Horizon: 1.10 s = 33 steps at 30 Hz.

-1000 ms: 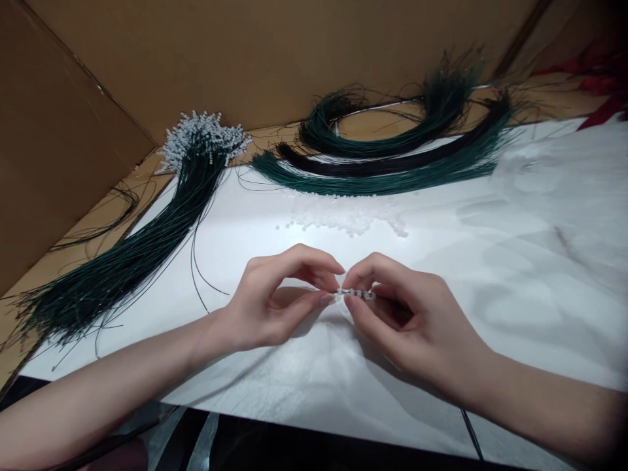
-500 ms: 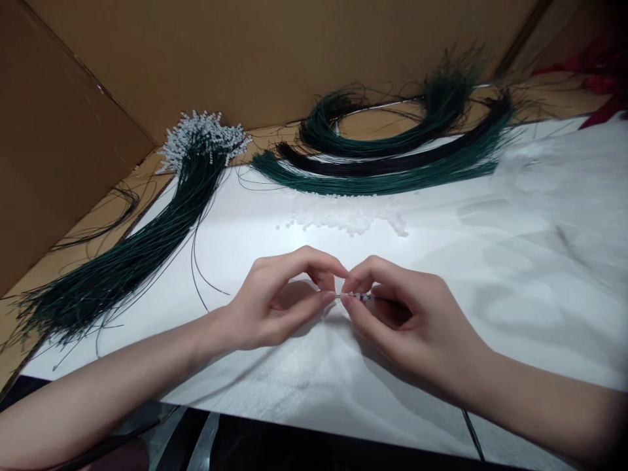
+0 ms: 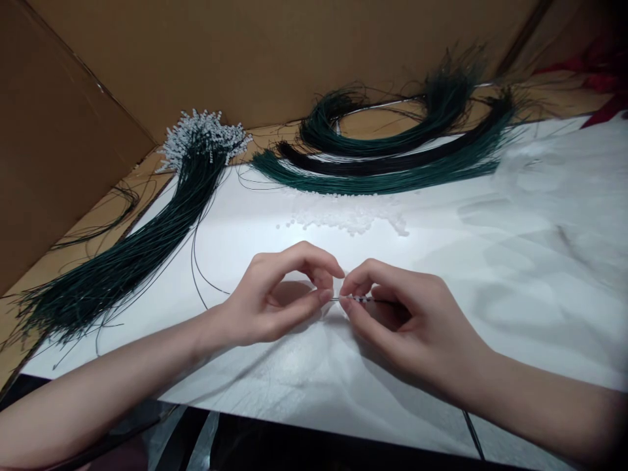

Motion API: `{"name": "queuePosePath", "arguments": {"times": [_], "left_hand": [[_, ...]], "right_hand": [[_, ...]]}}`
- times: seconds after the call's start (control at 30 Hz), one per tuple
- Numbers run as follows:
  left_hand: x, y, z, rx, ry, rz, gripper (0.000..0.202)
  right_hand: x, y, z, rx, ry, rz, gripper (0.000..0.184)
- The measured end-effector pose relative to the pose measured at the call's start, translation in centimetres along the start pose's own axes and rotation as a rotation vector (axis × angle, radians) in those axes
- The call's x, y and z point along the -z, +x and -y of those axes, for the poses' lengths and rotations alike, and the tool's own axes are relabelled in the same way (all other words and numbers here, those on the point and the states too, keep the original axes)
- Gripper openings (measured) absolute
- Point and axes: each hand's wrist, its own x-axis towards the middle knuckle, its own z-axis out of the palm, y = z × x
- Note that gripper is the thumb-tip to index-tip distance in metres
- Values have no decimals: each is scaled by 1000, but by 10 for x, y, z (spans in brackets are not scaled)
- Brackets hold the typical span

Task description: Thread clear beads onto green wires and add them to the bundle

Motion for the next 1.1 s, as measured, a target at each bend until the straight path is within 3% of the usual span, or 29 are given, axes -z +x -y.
{"name": "queuePosePath", "arguments": {"times": [0.8,1.1], "left_hand": [[3,1,-2,41,-105,28,24],[10,3,5,107,-201,39,20]], "right_hand": [[-1,1,-2,14,-16,21,7],[1,3,-1,-90,161,13,6]]}}
